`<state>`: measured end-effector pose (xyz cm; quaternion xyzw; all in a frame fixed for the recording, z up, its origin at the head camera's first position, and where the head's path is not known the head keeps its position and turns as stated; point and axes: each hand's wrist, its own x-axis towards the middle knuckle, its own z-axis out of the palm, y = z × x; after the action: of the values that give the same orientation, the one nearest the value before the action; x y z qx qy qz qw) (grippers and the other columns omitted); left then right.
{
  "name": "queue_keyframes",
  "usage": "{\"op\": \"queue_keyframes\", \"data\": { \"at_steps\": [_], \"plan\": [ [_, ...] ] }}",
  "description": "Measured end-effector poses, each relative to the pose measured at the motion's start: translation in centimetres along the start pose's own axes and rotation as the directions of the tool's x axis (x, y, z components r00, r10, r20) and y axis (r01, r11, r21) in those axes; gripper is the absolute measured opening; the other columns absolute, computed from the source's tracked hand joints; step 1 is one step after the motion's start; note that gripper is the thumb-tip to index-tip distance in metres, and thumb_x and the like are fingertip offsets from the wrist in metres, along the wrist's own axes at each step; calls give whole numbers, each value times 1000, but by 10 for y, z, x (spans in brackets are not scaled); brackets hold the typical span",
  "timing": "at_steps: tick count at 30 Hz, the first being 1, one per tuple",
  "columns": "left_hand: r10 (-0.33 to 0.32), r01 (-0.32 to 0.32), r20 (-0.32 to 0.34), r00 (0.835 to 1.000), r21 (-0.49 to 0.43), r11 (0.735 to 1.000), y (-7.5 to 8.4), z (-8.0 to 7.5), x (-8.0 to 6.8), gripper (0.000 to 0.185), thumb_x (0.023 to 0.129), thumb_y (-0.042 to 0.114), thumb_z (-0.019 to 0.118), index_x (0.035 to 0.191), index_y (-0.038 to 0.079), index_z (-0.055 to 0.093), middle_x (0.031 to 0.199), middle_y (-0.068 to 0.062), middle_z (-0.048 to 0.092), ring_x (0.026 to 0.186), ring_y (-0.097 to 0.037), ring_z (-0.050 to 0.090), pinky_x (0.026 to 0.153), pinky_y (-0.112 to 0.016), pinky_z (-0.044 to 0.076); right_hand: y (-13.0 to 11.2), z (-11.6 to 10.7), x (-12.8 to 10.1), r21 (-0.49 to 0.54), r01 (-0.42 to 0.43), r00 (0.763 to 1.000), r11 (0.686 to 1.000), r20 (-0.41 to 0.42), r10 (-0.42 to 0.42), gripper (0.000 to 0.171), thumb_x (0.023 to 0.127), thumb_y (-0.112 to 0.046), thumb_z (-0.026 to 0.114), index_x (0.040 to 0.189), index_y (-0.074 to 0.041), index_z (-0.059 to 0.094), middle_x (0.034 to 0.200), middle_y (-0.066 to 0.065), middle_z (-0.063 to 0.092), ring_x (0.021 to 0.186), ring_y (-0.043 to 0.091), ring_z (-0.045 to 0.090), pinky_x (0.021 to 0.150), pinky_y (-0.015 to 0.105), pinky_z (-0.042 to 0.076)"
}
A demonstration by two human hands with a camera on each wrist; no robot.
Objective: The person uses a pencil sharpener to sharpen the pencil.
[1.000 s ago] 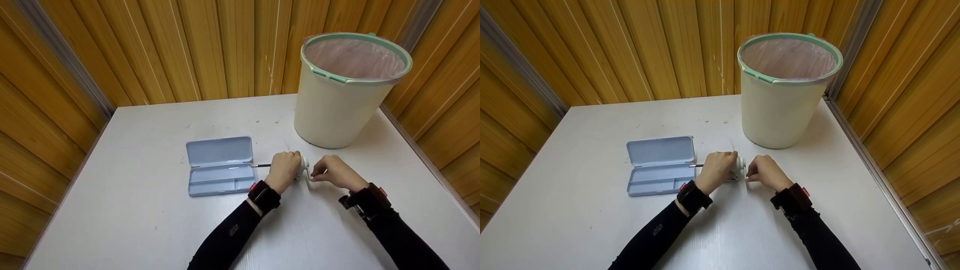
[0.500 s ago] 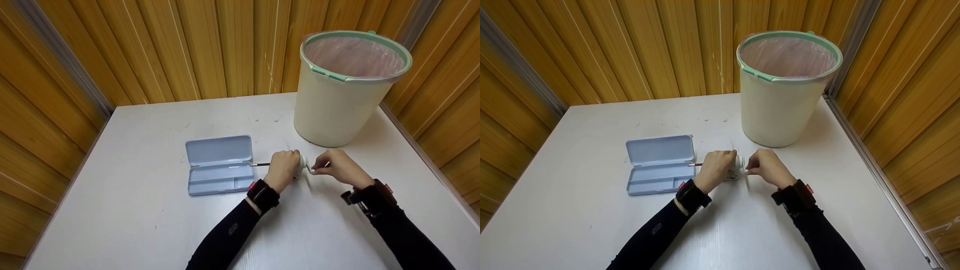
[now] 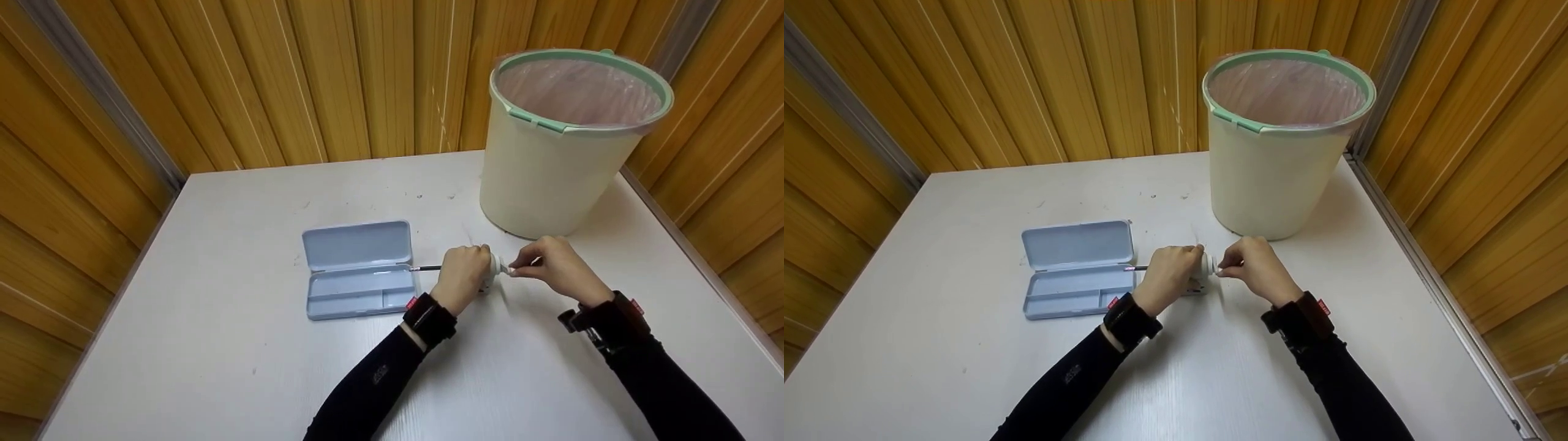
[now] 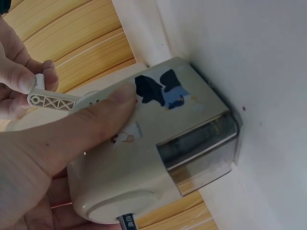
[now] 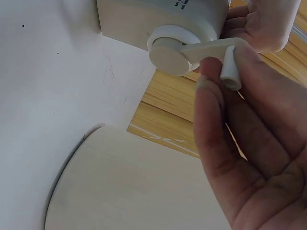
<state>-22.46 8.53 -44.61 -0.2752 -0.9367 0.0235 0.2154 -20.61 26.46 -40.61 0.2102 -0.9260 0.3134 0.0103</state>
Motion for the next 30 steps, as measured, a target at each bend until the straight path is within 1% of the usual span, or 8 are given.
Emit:
{"op": "queue_keyframes", "data": {
  "at_steps": [6,12,13,15,18,20,25,30],
  "plan": [
    [-1,1,7,1000,11,1000,-1,-1,-1,9,85,12,65,88,17,72,76,6,73,63,-10,68,53,-25,54,-1,0,2,10,-15,999,1000,-40,15,6,78,-3,78,83,-1,77,80,11,76,75,18,70,66,20,53],
    [1,-1,17,1000,-7,1000,-1,-2,-1,8,86,11,66,89,16,72,78,6,73,65,-10,69,55,-26,55,-3,0,11,-6,-20,995,1000,-98,19,9,80,-3,76,87,4,76,84,18,75,79,32,73,71,40,59],
    [1,-1,15,1000,-8,1000,-1,-2,-1,8,86,11,66,89,16,71,78,6,73,65,-10,69,55,-26,54,-2,0,14,-19,-9,994,1000,-111,6,9,81,-3,76,87,4,76,84,19,75,79,33,73,71,42,59],
    [3,-2,19,1000,-3,1000,0,-2,-1,8,85,11,66,88,17,71,78,6,73,65,-10,68,55,-26,54,0,-1,20,-41,15,991,999,-129,-20,8,80,-3,76,84,4,75,83,19,75,78,34,73,69,38,59],
    [8,-9,30,1000,13,1000,0,-1,-1,8,86,12,66,89,18,70,79,7,73,65,-9,68,55,-25,54,3,-2,27,-64,37,991,997,-124,-45,5,78,-2,77,79,1,74,82,17,75,77,32,73,67,28,56],
    [10,-11,38,999,24,1000,1,-1,0,8,86,12,67,89,18,70,79,7,73,65,-9,68,55,-25,54,5,-4,30,-67,43,993,997,-106,-50,4,78,-2,77,77,0,74,82,17,75,78,32,74,67,27,56],
    [7,-8,19,1000,25,1000,0,0,0,8,85,12,67,88,18,71,79,7,73,64,-9,68,55,-25,54,8,-6,34,-65,56,995,996,-74,-61,4,78,0,76,79,2,73,83,19,75,80,35,73,70,42,59],
    [9,-9,11,1000,16,1000,0,1,0,8,84,12,67,88,18,71,78,7,73,65,-9,68,55,-25,54,13,-2,37,-64,49,994,997,-96,-55,7,80,-2,76,81,4,73,84,20,75,81,36,73,72,46,59]
  ]
}}
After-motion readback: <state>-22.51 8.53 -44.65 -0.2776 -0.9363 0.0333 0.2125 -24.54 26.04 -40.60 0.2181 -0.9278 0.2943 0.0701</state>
